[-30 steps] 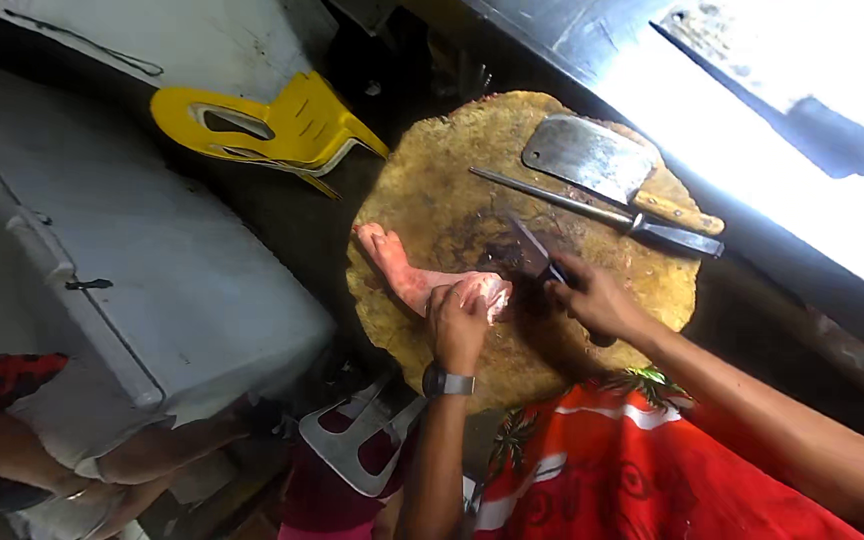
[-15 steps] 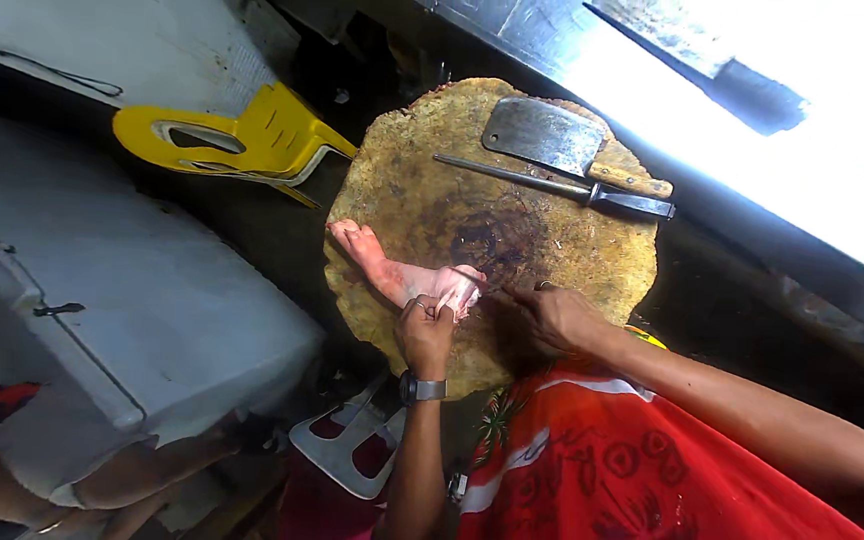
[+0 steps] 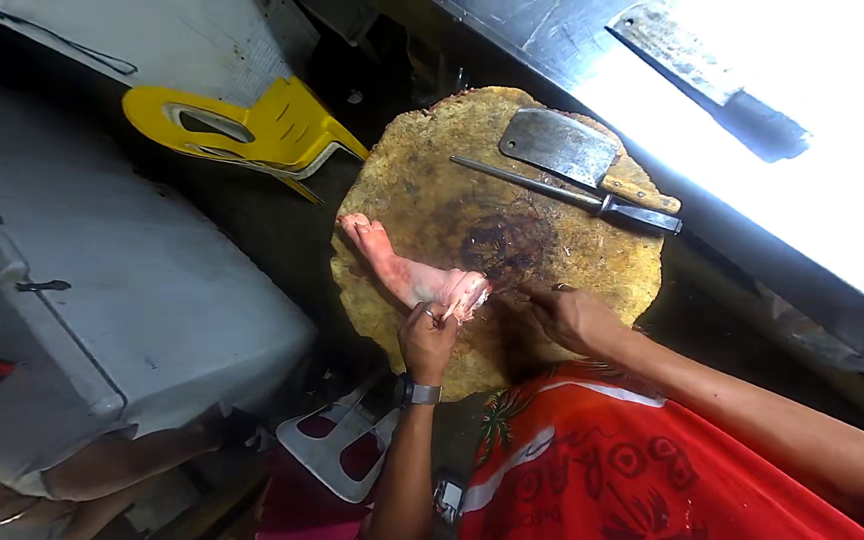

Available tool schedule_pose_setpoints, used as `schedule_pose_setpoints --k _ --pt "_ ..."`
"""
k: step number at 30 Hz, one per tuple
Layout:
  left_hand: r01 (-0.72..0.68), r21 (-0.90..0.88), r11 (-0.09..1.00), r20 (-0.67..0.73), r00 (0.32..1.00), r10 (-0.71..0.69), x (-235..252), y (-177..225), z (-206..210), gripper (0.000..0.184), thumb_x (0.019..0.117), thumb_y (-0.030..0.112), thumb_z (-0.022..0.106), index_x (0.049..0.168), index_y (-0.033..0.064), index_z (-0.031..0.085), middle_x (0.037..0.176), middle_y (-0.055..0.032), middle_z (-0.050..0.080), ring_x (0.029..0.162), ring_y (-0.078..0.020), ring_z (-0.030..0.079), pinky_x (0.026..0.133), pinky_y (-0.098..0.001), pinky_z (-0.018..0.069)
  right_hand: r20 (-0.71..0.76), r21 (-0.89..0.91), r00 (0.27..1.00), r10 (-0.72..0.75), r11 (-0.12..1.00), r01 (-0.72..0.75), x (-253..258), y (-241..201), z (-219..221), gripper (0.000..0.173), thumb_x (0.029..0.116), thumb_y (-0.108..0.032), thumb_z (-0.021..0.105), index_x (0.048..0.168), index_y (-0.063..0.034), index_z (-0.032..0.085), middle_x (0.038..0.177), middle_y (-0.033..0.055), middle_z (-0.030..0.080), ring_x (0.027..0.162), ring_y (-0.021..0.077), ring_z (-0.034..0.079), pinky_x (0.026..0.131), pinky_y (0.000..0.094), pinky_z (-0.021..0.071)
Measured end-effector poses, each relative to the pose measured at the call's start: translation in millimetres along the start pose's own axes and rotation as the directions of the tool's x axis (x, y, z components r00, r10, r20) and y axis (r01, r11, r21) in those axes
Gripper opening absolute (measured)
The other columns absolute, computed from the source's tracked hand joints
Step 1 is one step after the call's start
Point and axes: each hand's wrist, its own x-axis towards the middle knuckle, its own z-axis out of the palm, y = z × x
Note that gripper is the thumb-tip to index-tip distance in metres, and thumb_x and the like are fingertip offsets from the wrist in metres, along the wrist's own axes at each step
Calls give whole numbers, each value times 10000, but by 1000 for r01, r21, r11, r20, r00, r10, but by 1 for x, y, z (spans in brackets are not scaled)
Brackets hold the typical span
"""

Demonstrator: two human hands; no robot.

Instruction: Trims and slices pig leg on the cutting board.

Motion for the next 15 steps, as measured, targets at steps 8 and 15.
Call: schedule_pose_setpoints --k 8,15 --pt "-9 -17 1000 -16 1000 9 -3 -12 -1 25 807 119 714 817 99 725 800 -6 694 652 -82 624 612 -290 539 57 8 998 41 999 -41 7 3 3 425 1084 -401 417 1483 -329 543 1119 169 719 1029 392 697 867 631 540" --pt "65 119 991 225 970 -91 16 -1 -17 350 821 175 711 1157 81 685 1115 -93 658 817 -211 648 718 -446 560 -71 133 994 78 989 -68 15 53 13 457 1104 -440 378 1514 -302 526 1130 162 733 1059 373 701 929 615 527"
